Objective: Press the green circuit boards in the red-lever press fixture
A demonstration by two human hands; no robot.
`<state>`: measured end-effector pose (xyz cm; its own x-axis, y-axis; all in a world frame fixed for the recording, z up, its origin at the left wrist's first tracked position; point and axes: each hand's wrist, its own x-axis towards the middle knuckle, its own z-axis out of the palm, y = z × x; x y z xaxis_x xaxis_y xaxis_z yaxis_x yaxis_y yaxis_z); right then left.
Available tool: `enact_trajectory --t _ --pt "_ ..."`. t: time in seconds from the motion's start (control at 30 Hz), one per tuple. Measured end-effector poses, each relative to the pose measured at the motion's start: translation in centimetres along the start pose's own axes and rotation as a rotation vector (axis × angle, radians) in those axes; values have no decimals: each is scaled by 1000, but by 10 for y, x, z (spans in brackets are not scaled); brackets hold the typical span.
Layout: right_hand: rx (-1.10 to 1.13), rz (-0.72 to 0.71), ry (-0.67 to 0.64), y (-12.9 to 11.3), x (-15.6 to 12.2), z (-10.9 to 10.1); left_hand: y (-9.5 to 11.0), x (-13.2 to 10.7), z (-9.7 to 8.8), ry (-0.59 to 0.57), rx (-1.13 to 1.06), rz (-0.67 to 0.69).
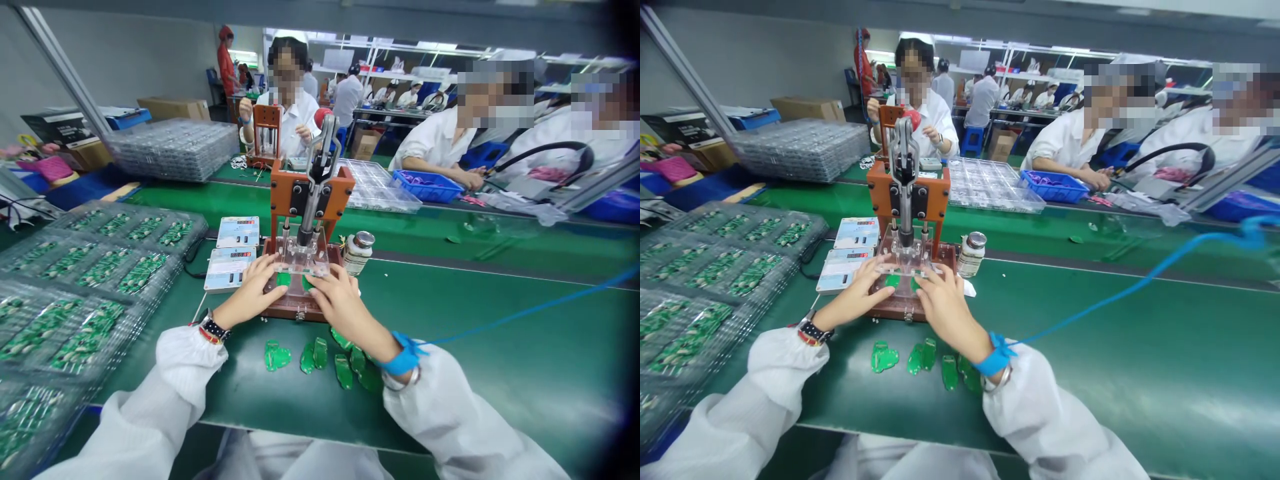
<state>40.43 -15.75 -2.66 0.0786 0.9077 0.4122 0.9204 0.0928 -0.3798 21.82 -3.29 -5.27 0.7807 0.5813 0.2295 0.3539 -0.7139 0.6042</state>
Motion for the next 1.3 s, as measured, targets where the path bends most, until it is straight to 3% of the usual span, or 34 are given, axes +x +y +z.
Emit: enact_trajectory --t 0.13,0.2,0.27,0.37,0.43,0.5,0.57,0.67,0.73,0.8,0.9,1.0,1.17,1.3 --pt "55 16 183 11 41 -63 -3 -3 2 27 -34 -7" --pt "161 28 374 5 77 -95 -2 -2 1 28 -21 -33" --pt "349 103 425 -9 116 -115 0 0 -3 9 23 -61" --pt "648 252 173 -35 166 -122 5 3 -8 -1 91 -50" --pt "737 250 0 -49 187 -123 8 4 -9 13 108 -20" --pt "748 196 -9 -61 195 -131 7 2 -10 33 93 3" --pt "752 128 95 -70 188 -144 3 0 -14 76 40 22" --pt "658 -198 273 -79 153 -155 -16 -4 -31 166 -40 14" --pt "481 -477 363 -80 120 -146 -34 -4 -47 183 -42 -37" --pt "321 -634 449 -76 88 -123 -54 -1 -61 130 -25 -79" --pt "325 -659 502 -65 57 -82 -78 11 -73 15 108 -122" --pt "471 -581 440 -57 48 -60 -90 25 -75 -123 321 -187" --pt "683 -519 371 -57 48 -58 -93 37 -74 -407 475 -167" --pt "763 -473 374 -61 45 -54 -85 39 -73 -416 614 -77"
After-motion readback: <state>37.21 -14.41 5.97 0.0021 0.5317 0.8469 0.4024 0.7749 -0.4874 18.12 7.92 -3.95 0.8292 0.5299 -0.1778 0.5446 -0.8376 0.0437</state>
